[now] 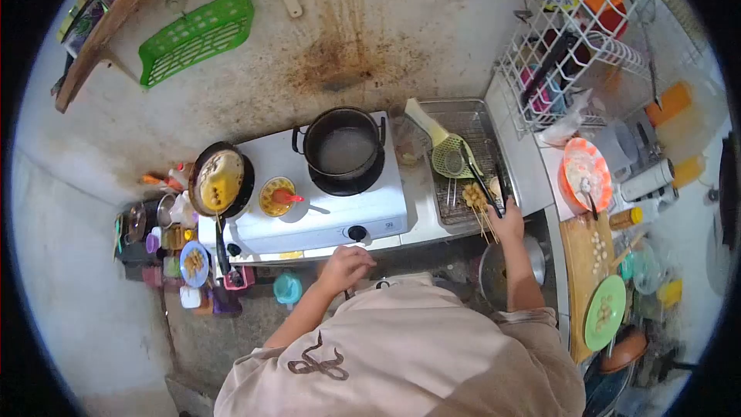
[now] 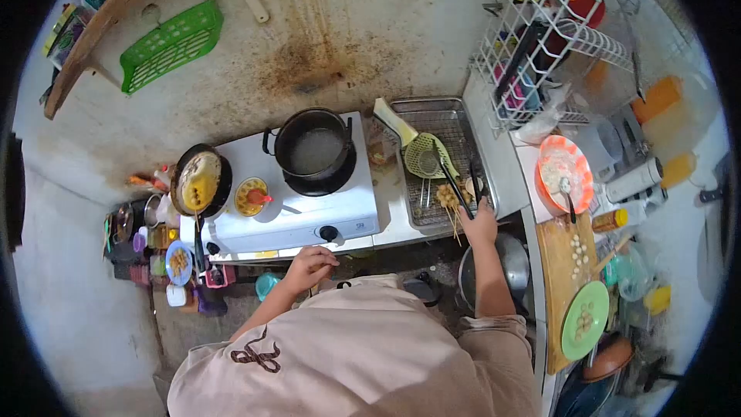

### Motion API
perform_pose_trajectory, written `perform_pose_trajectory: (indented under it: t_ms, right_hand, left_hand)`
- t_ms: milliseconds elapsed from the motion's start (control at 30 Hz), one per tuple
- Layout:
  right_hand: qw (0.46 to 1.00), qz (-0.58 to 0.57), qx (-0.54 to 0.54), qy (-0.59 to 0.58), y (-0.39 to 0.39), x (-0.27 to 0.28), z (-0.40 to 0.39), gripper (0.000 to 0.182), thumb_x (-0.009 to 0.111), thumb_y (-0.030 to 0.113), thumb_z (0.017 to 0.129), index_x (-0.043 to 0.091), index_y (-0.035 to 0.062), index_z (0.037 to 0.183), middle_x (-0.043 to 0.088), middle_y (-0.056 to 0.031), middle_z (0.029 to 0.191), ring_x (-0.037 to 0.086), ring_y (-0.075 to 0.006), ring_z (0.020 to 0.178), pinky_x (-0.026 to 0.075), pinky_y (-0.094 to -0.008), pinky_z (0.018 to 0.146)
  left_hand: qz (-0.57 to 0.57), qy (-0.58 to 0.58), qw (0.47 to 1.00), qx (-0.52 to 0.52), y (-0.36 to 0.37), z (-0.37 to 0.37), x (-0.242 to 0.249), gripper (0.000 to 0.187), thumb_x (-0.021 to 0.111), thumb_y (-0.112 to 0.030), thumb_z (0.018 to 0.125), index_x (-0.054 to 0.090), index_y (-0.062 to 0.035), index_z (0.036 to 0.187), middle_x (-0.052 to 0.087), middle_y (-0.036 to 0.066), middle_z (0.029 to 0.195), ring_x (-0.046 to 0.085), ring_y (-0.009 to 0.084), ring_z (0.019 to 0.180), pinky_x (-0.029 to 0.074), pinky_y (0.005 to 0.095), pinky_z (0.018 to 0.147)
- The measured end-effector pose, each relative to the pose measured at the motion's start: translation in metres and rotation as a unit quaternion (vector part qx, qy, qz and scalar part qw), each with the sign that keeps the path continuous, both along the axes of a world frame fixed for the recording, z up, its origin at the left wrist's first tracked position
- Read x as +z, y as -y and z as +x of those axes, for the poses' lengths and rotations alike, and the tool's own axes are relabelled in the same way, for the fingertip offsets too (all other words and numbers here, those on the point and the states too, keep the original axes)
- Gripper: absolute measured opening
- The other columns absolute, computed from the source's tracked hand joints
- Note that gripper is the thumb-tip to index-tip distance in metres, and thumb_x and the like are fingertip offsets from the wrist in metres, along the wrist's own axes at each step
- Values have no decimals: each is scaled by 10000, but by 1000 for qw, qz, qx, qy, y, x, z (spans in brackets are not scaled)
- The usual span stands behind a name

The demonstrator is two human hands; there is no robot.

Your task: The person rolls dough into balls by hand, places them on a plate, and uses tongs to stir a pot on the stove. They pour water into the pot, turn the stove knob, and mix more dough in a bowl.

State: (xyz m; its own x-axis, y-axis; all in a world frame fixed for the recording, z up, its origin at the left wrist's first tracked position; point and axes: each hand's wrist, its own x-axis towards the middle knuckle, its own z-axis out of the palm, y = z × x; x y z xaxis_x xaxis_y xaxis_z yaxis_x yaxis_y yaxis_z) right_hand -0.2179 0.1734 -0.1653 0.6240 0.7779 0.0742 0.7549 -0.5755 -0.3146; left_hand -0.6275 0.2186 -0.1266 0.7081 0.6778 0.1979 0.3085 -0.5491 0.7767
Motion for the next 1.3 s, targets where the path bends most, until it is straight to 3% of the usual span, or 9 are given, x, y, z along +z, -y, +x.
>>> perform_pose_trajectory:
  t_ms: [133,233,433,500,767,900,1033,1100,1300]
  right_hand:
    - [995,39,32,-81,9,0,6,524,561,368,768,512,-15,1122,566,-221,933,540,-366,877,435,-423,751]
    - [994,100,39,-25,20,-18,13,503,555,356,774,506,-1,1125,571,-212,927,550,-369,850,440,-424,738]
    - [997,-63,37,17,-3,-23,37,536,525,373,791,457,35,1202,571,-194,914,575,-339,817,468,-419,695]
    - [996,-77,31,27,-16,-18,35,528,521,368,795,458,36,1201,572,-191,912,576,-335,817,468,-417,698]
    - [981,182,60,-26,24,30,-14,404,590,226,782,526,-19,1097,592,-195,840,563,-369,780,461,-382,705]
    - [944,254,201,-67,31,75,-47,367,625,125,755,534,-47,1066,592,-200,865,583,-328,820,458,-327,727]
    - [920,174,338,-94,-19,151,-98,424,629,159,742,514,-30,1103,586,-191,901,588,-324,812,466,-318,718]
    - [922,104,371,-21,-54,166,-123,441,629,212,734,520,-18,1095,585,-175,884,590,-315,782,474,-333,685]
    - [856,-151,432,242,-164,183,-193,370,624,261,705,592,28,991,608,-126,870,611,-259,748,492,-365,654]
  left_hand:
    - [0,8,996,86,9,-5,-7,188,551,1,672,653,-68,814,600,84,836,573,224,814,441,293,737]
    - [-34,63,983,169,-3,-11,-1,223,487,84,678,632,-41,792,598,111,834,574,215,788,456,262,656]
    - [53,152,943,293,-102,-51,8,267,407,104,746,613,-29,851,589,62,831,545,141,739,450,238,619]
    - [-56,215,908,356,-131,-53,29,243,413,98,767,610,-15,850,567,33,856,519,112,722,439,221,634]
    - [-67,285,897,331,-150,-58,14,186,452,69,809,612,-6,866,541,40,906,517,98,790,418,205,687]
    - [-68,275,903,324,-141,-74,-8,169,461,45,824,614,-6,874,542,38,887,516,101,778,411,206,671]
    - [-50,158,921,353,-168,-93,5,168,508,-9,806,614,-36,935,581,56,918,540,115,787,419,219,696]
    - [49,67,937,340,-194,-93,24,219,536,-71,795,598,-70,1005,598,82,996,565,187,839,431,258,755]
    - [149,-322,899,257,-239,-77,59,667,591,-323,773,252,-226,1340,403,-15,1311,296,232,1240,252,580,908]
